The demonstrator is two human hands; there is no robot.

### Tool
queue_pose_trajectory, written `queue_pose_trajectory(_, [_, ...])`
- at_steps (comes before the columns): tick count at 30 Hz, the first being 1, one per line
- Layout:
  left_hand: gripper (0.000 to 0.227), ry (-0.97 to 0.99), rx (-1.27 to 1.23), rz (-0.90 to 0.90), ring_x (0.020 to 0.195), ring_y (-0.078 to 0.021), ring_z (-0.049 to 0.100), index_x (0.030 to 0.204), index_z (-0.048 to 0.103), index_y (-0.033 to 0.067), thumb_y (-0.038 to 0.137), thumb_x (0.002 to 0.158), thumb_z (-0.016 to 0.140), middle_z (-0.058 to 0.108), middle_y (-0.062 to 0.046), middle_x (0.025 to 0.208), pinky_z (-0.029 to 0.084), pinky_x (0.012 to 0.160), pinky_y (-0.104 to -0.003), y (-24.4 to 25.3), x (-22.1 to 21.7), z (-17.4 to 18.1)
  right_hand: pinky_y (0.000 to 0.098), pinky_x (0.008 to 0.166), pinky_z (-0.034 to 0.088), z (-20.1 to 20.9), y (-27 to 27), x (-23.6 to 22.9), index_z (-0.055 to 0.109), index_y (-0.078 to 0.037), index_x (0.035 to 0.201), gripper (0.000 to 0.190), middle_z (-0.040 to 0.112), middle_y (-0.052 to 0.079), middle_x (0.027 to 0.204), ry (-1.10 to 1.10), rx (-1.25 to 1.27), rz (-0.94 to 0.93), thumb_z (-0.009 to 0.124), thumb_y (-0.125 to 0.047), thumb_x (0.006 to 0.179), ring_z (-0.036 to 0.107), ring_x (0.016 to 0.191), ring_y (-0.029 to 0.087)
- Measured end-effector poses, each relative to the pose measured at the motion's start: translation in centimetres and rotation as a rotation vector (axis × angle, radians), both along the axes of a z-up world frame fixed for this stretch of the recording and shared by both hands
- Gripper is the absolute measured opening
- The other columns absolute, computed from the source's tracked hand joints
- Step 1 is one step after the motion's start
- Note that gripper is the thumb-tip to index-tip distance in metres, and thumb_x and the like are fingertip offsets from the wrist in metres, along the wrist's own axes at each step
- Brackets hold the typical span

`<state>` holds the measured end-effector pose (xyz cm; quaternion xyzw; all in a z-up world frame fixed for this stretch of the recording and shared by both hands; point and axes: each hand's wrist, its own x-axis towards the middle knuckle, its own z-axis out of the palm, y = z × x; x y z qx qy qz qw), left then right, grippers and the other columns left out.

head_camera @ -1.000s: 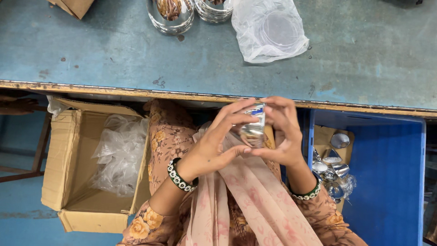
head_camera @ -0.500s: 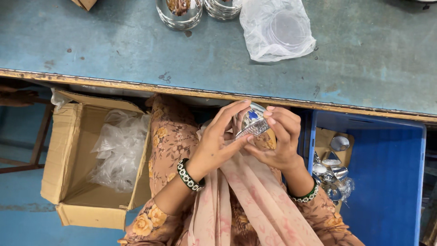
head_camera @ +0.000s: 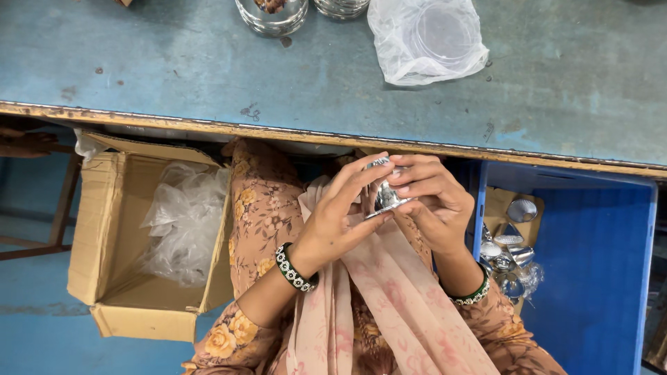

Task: The person sits on the floor and repeatedly picks up a silver metal cone and a clear plastic ring, then fits the ring onto the cone. They place the assembled unit on the table and repeat the process with additional units from a blue crate.

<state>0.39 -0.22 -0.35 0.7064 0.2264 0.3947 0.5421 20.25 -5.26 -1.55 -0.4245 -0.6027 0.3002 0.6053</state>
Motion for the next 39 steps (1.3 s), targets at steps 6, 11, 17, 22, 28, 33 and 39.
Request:
queue_pose_trajectory(6, [0.063, -0.045, -0.056, -0.014, 0.147, -0.0286, 0.050, 0.149, 0.047, 0.0095, 0.004, 0.092, 0.076, 0.045, -0.014, 0.158, 0.044, 0.122, -0.039, -0.2, 0.3, -1.4, 0.0413, 0.108, 0.055, -0.1, 0.1, -0.7, 0.067, -0.003, 0.104, 0.027, 0.071, 0.010, 0.112, 0.016, 0.017, -0.065, 0.083, -0.022, 0.093, 0.068, 0.114, 0.025])
queue_pose_trajectory(11, [0.066, -0.437, -0.330, 0.039, 0.153, -0.0232, 0.039, 0.147, 0.031, 0.0127, 0.006, 0.098, 0.074, 0.036, -0.013, 0.159, 0.034, 0.131, -0.040, -0.8, 2.1, -4.4, 0.0425, 0.112, 0.052, -1.4, 0.3, -2.1, 0.060, -0.004, 0.118, 0.042, 0.063, 0.013, 0.127, 0.427, -0.029, -0.108, 0.085, -0.022, 0.089, 0.064, 0.126, 0.028])
queue_pose_trajectory(17, [0.074, -0.377, -0.404, 0.055, 0.147, -0.0258, 0.044, 0.143, 0.030, 0.0111, 0.002, 0.092, 0.083, 0.044, -0.019, 0.145, 0.039, 0.126, -0.040, -1.6, 3.1, -6.1, 0.0442, 0.113, 0.053, -1.4, -0.7, -1.5, 0.067, 0.001, 0.117, 0.028, 0.064, 0.013, 0.125, 0.283, -0.048, -0.145, 0.080, -0.015, 0.097, 0.067, 0.124, 0.032])
queue_pose_trajectory(22, [0.082, -0.314, -0.479, 0.041, 0.138, -0.0215, 0.053, 0.148, 0.035, 0.0073, 0.003, 0.084, 0.085, 0.050, -0.016, 0.153, 0.049, 0.116, -0.036, -1.8, 2.8, -5.0, 0.0428, 0.111, 0.055, -0.3, -0.9, -1.0, 0.069, 0.001, 0.110, 0.026, 0.068, 0.013, 0.118, 0.015, -0.017, -0.129, 0.080, -0.015, 0.093, 0.068, 0.119, 0.030])
queue_pose_trajectory(28, [0.077, -0.290, -0.445, 0.080, 0.134, -0.0190, 0.058, 0.145, 0.041, 0.0061, 0.001, 0.083, 0.086, 0.056, -0.011, 0.150, 0.053, 0.113, -0.035, -2.0, 2.6, -4.0, 0.0409, 0.104, 0.057, 0.5, -0.7, -1.5, 0.070, 0.000, 0.105, 0.023, 0.070, 0.014, 0.113, -0.103, 0.025, -0.102, 0.081, -0.014, 0.090, 0.069, 0.120, 0.031])
queue_pose_trajectory(33, [0.077, -0.283, -0.406, 0.092, 0.135, -0.0202, 0.058, 0.145, 0.041, 0.0058, -0.003, 0.082, 0.084, 0.056, -0.012, 0.150, 0.052, 0.114, -0.035, -2.1, 2.6, -4.0, 0.0389, 0.099, 0.057, 0.7, -0.5, -1.6, 0.070, -0.002, 0.102, 0.020, 0.071, 0.013, 0.110, -0.148, 0.094, -0.108, 0.080, -0.015, 0.090, 0.070, 0.115, 0.031])
queue_pose_trajectory(39, [0.077, -0.287, -0.388, 0.095, 0.135, -0.0202, 0.058, 0.145, 0.042, 0.0058, -0.005, 0.082, 0.084, 0.056, -0.012, 0.150, 0.051, 0.115, -0.035, -2.3, 2.6, -4.0, 0.0380, 0.096, 0.056, 0.6, -0.5, -1.5, 0.068, -0.002, 0.100, 0.019, 0.071, 0.011, 0.108, -0.164, 0.126, -0.109, 0.079, -0.015, 0.091, 0.071, 0.113, 0.029])
